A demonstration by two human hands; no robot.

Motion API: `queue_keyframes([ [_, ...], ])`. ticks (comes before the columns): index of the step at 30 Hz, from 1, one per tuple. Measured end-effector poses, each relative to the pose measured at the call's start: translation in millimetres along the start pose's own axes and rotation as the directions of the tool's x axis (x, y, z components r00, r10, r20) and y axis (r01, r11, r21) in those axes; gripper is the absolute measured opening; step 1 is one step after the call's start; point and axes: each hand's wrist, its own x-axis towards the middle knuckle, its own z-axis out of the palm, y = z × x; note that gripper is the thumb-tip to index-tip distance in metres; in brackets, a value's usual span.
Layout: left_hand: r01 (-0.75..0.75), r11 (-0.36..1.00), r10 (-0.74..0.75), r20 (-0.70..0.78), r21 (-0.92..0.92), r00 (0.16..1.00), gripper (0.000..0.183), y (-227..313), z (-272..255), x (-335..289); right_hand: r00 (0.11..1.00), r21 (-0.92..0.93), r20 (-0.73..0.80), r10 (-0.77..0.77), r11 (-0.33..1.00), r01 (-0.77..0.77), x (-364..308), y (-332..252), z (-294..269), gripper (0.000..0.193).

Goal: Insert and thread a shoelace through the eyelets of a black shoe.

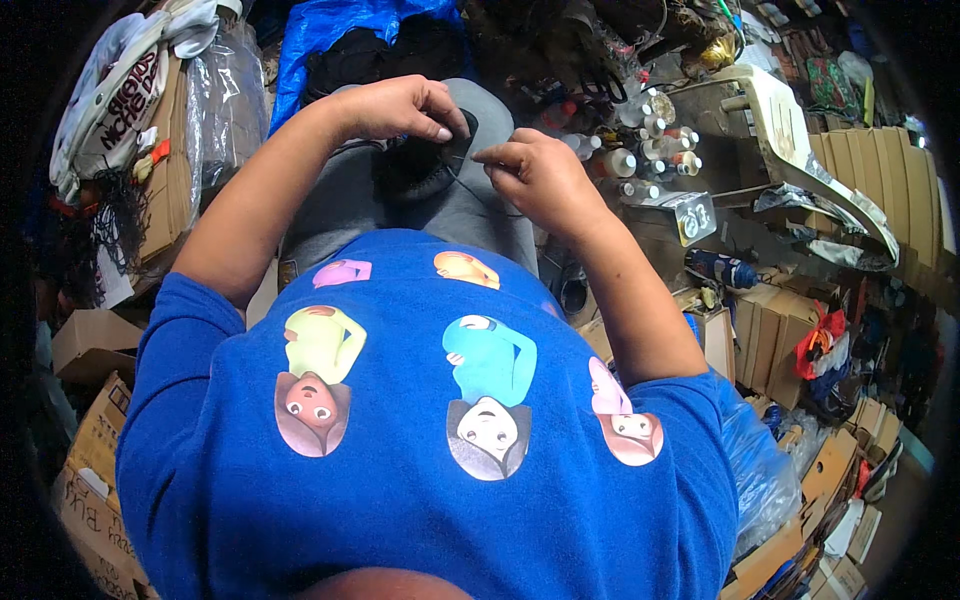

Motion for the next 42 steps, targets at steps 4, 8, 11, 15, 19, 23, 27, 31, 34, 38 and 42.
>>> queue_keyframes([
  [4, 0.122, 0.987, -0.124, 0.015, 0.106, 0.992, 0.031, -1.2, 1.4, -0.3, 1.0, -0.027, 0.022, 0.023, 0.999, -0.022, 4.2, -2.0, 0.2, 0.021],
  [8, 0.125, 0.983, -0.131, 0.039, 0.137, 0.991, 0.033, -3.8, 0.2, 1.8, 1.0, -0.054, 0.019, -0.002, 0.999, 0.003, 9.0, -2.2, 2.9, 0.021],
  [11, 0.125, 0.987, -0.129, 0.033, 0.105, 0.991, 0.032, -3.4, -0.4, 3.9, 0.999, -0.006, 0.042, 0.021, 1.0, -0.021, 12.1, -2.3, -0.8, 0.022],
  [15, 0.06, 0.996, -0.062, 0.023, 0.062, 0.998, 0.029, -0.9, 0.6, 6.6, 0.998, -0.061, 0.066, 0.01, 0.998, -0.006, 15.8, -2.7, -6.5, 0.025],
  [19, 0.077, 0.997, -0.077, 0.018, 0.011, 0.997, 0.026, -2.0, 0.9, 9.0, 0.991, -0.11, 0.11, -0.082, 0.99, 0.094, 19.9, 5.0, -3.5, 0.026],
  [23, -0.028, 0.999, 0.03, 0.058, -0.039, 0.998, 0.028, -6.7, 0.1, 9.5, 0.983, 0.213, 0.181, 0.021, 0.975, -0.06, 22.3, 27.5, 2.2, 0.024],
  [27, -0.055, 0.997, 0.059, 0.073, -0.057, 0.996, 0.032, -10.4, -0.4, 9.7, 0.957, 0.537, 0.288, 0.038, 0.821, -0.194, 21.7, 49.9, 10.7, 0.023],
  [31, -0.032, 0.997, 0.036, 0.054, -0.068, 0.998, 0.03, -14.1, 1.4, 10.5, 0.937, 0.668, 0.325, 0.124, 0.672, -0.32, 23.2, 54.7, 21.4, 0.021],
  [34, -0.021, 0.996, 0.024, 0.025, -0.087, 0.999, 0.029, -16.9, 6.2, 11.2, 0.95, 0.633, 0.241, 0.197, 0.711, -0.308, 23.8, 44.1, 32.6, 0.019],
  [38, -0.038, 0.994, 0.055, -0.171, 0.099, 0.984, 0.026, -18.9, 7.9, 2.4, 0.995, 0.337, -0.051, 0.088, 0.939, -0.065, 18.0, 23.5, 38.2, 0.017],
  [42, 0.114, 0.872, 0.155, -0.489, 0.476, 0.858, 0.026, -30.2, -15.3, -47.7, 0.997, 0.209, -0.08, 0.017, 0.978, 0.0, 9.6, 9.8, 25.6, 0.017],
])
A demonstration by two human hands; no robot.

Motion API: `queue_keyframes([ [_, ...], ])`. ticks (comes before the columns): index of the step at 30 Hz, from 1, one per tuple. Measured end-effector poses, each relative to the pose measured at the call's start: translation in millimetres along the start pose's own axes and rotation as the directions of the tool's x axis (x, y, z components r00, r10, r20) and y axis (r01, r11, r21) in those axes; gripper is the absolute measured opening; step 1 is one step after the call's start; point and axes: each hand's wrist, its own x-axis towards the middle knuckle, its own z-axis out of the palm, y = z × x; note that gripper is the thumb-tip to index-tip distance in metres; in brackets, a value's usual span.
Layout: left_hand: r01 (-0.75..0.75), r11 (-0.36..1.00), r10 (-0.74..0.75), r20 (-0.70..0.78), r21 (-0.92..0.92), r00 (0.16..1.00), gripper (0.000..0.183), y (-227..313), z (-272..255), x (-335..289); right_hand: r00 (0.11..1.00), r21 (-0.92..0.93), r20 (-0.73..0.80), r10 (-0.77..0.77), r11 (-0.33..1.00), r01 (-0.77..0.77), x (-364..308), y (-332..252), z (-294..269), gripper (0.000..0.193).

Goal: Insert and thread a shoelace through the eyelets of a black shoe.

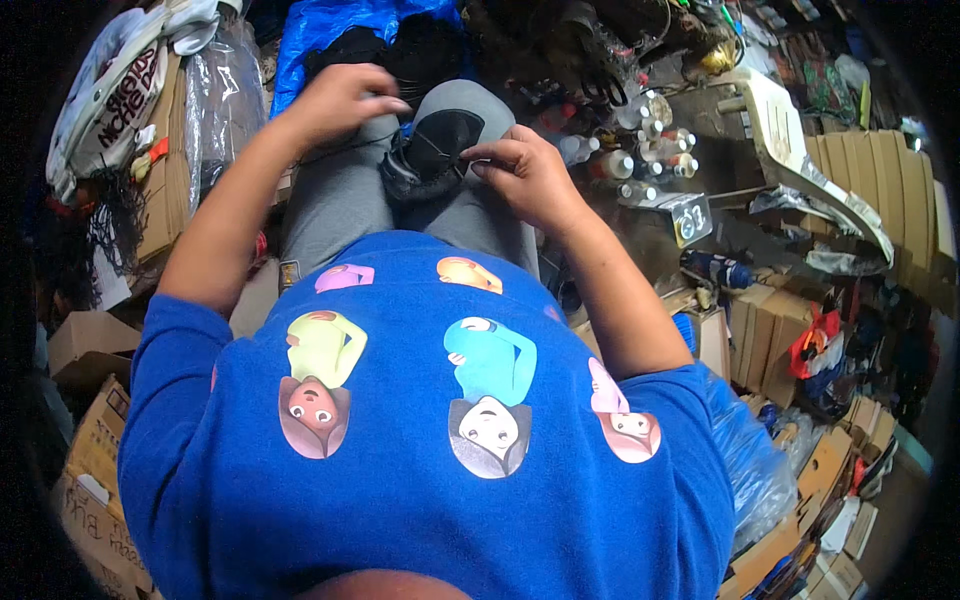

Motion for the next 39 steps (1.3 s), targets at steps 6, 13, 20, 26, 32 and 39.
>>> queue_keyframes([
  [6, 0.398, 0.876, -0.401, -0.047, 0.274, 0.915, 0.014, -51.0, -53.6, -85.0, 0.999, -0.165, -0.028, -0.036, 0.986, 0.031, -17.9, -11.9, 12.5, 0.03],
  [13, 0.107, 0.972, -0.124, -0.07, -0.208, 0.99, 0.042, 30.2, 10.9, -81.8, 0.974, -0.449, -0.032, -0.226, 0.874, 0.188, -23.6, -9.5, 26.1, 0.041],
  [20, -0.013, 0.998, 0.014, -0.025, 0.062, 1.0, 0.018, 47.2, 15.3, -76.3, 0.988, -0.426, -0.023, -0.153, 0.895, 0.129, -27.3, -9.6, 21.5, 0.044],
  [26, -0.021, 0.968, 0.008, 0.052, 0.249, 0.999, 0.018, 49.6, 16.6, -77.0, 0.985, -0.426, -0.022, -0.17, 0.893, 0.145, -24.3, -6.6, 26.1, 0.045],
  [32, 0.055, 0.978, -0.033, -0.109, 0.2, 0.993, 0.012, 48.8, 21.9, -73.5, 0.986, -0.46, -0.021, -0.166, 0.877, 0.138, -27.0, -6.2, 25.6, 0.044],
  [39, -0.027, 0.999, 0.013, -0.301, -0.041, 0.953, 0.016, 41.2, 39.3, -51.7, 0.965, 0.043, 0.201, 0.17, 0.982, -0.182, -9.0, 6.8, -1.7, 0.041],
])
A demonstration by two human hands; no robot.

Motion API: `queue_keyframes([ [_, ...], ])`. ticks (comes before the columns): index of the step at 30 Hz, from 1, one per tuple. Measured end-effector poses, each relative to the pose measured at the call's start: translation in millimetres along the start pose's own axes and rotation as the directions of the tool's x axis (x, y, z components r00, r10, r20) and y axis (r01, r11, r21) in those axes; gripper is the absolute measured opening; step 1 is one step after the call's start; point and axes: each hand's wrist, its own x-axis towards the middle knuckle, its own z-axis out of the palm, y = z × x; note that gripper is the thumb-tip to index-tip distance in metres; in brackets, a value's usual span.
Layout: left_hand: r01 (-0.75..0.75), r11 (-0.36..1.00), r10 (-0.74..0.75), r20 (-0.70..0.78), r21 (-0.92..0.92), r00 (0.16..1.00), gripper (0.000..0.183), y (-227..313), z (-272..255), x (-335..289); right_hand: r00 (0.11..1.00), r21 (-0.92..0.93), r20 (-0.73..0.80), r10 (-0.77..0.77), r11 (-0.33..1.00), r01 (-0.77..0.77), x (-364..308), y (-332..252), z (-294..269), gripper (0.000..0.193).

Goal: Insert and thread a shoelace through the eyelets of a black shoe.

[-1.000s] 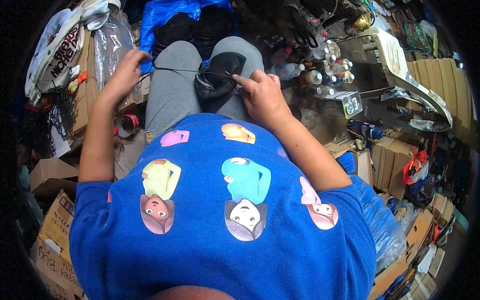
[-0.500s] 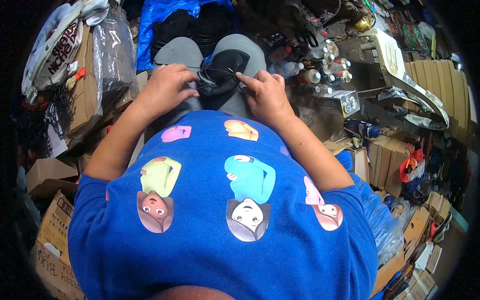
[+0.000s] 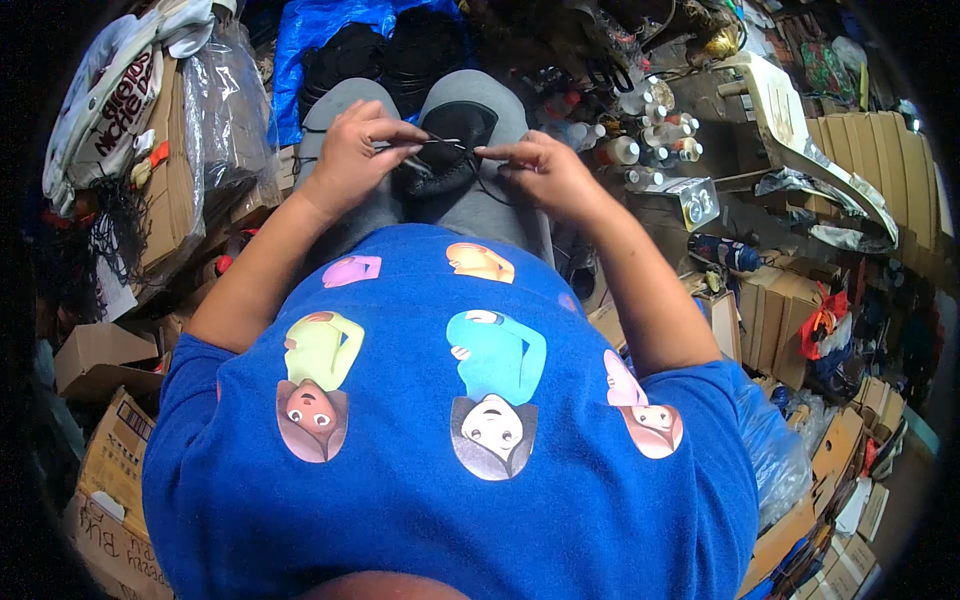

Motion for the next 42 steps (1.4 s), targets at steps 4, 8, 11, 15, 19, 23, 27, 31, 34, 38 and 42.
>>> queue_keyframes([
  [4, 0.002, 0.99, 0.01, 0.08, -0.144, 0.997, 0.021, -8.3, 8.7, 7.5, 0.992, 0.085, 0.126, -0.003, 0.996, -0.008, 15.4, 8.6, -16.2, 0.038],
  [8, 0.074, 0.978, -0.044, 0.155, -0.194, 0.987, 0.023, -12.6, 11.6, 7.8, 0.988, 0.128, 0.154, -0.007, 0.992, -0.013, 22.5, 10.0, -20.2, 0.035],
  [11, 0.058, 0.984, -0.03, 0.166, -0.167, 0.986, 0.023, -13.1, 12.7, 7.8, 0.987, 0.093, 0.158, 0.0, 0.996, -0.015, 23.3, 6.4, -21.7, 0.033],
  [15, 0.046, 0.992, -0.025, 0.169, -0.12, 0.985, 0.024, -13.3, 14.1, 8.9, 0.988, 0.053, 0.152, 0.004, 0.998, -0.012, 23.7, 1.4, -23.7, 0.032],
  [19, 0.034, 0.992, -0.012, 0.169, -0.123, 0.985, 0.024, -14.1, 14.9, 9.8, 0.987, 0.065, 0.157, 0.02, 0.997, -0.031, 24.3, 0.2, -24.2, 0.032],
  [23, 0.032, 0.991, -0.009, 0.176, -0.133, 0.984, 0.026, -14.3, 14.4, 10.3, 0.987, 0.028, 0.157, 0.017, 0.999, -0.022, 24.7, 0.8, -24.1, 0.031],
  [27, 0.069, 0.991, -0.044, 0.207, -0.113, 0.977, 0.017, -13.3, 13.7, 10.5, 0.988, 0.037, 0.152, -0.006, 0.999, 0.0, 24.7, 1.7, -24.2, 0.03],
  [31, 0.068, 0.992, -0.043, 0.223, -0.104, 0.974, 0.018, -13.7, 16.0, 12.1, 0.986, 0.035, 0.163, -0.021, 0.999, 0.016, 23.9, 5.4, -24.8, 0.032],
  [34, 0.1, 0.984, -0.06, 0.256, -0.149, 0.965, 0.019, -16.7, 19.8, 14.8, 0.98, 0.112, 0.197, 0.011, 0.993, -0.034, 24.5, 10.9, -24.9, 0.035],
  [38, 0.082, 0.964, -0.011, 0.272, -0.252, 0.962, 0.023, -22.0, 23.7, 20.8, 0.965, 0.229, 0.26, 0.035, 0.969, -0.097, 30.8, 18.5, -24.0, 0.03],
  [42, 0.096, 0.958, 0.004, 0.345, -0.269, 0.938, 0.022, -22.3, 24.2, 30.6, 0.954, 0.216, 0.301, 0.016, 0.973, -0.084, 37.2, 20.6, -24.8, 0.029],
])
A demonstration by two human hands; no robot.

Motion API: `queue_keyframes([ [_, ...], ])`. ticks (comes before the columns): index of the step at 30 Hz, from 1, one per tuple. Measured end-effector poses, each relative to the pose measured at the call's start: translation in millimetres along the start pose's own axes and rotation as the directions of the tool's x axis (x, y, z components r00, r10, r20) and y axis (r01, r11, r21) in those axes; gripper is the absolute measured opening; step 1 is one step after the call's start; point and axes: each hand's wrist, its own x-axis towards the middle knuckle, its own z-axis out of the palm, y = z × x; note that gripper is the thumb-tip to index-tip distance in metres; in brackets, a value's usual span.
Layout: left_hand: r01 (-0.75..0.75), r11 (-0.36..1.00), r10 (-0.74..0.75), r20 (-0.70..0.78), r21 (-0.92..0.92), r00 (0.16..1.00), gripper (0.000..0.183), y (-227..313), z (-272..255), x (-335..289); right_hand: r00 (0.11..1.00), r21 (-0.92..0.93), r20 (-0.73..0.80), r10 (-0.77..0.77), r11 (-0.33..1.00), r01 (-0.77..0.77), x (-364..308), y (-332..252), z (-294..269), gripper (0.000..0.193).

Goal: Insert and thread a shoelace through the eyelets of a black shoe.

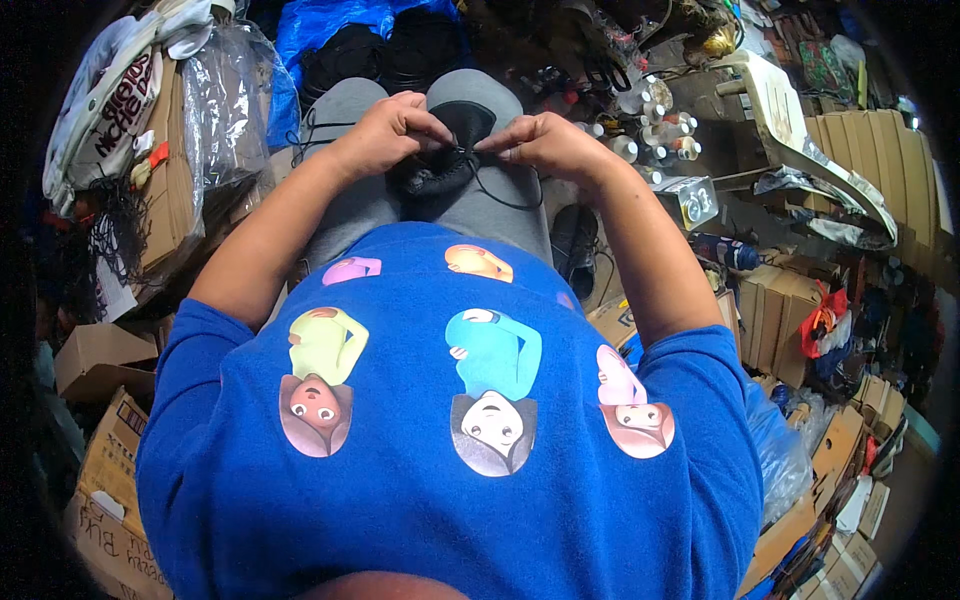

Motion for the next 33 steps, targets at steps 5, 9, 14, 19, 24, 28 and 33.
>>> queue_keyframes([
  [5, -0.083, 0.991, 0.084, -0.007, 0.102, 0.996, 0.023, 11.9, -0.9, -0.8, 0.998, -0.075, -0.045, -0.052, 0.996, 0.048, -5.7, -4.7, 4.9, 0.028],
  [9, -0.05, 0.985, 0.064, -0.082, 0.167, 0.995, 0.031, 19.1, 1.8, -15.9, 0.982, 0.126, -0.183, 0.046, 0.992, -0.023, -12.2, -6.0, 18.6, 0.027],
  [14, 0.237, 0.817, -0.278, 0.001, -0.525, 0.961, 0.027, 15.8, 15.1, -17.1, 0.982, 0.323, -0.169, 0.083, 0.946, -0.024, -13.3, -7.0, 26.9, 0.033],
  [19, 0.246, 0.869, -0.269, 0.008, -0.43, 0.963, 0.02, 13.8, 27.8, -4.8, 0.963, 0.207, -0.259, 0.08, 0.978, -0.026, -6.0, -13.5, 30.0, 0.022],
  [24, 0.2, 0.892, -0.218, 0.002, -0.406, 0.976, 0.01, 17.7, 13.3, -4.5, 0.969, 0.197, -0.243, 0.032, 0.98, 0.017, 2.0, -9.4, 24.3, 0.019],
  [28, 0.184, 0.971, -0.196, -0.071, -0.15, 0.978, 0.008, 23.0, -2.8, -14.7, 0.967, 0.252, -0.257, 0.003, 0.966, 0.064, -5.7, 4.3, 11.3, 0.017],
  [33, 0.153, 0.98, -0.151, -0.025, 0.127, 0.988, 0.012, 36.5, -2.1, -13.5, 0.914, -0.23, -0.311, -0.26, 0.954, 0.193, -20.8, 10.1, 21.0, 0.019],
])
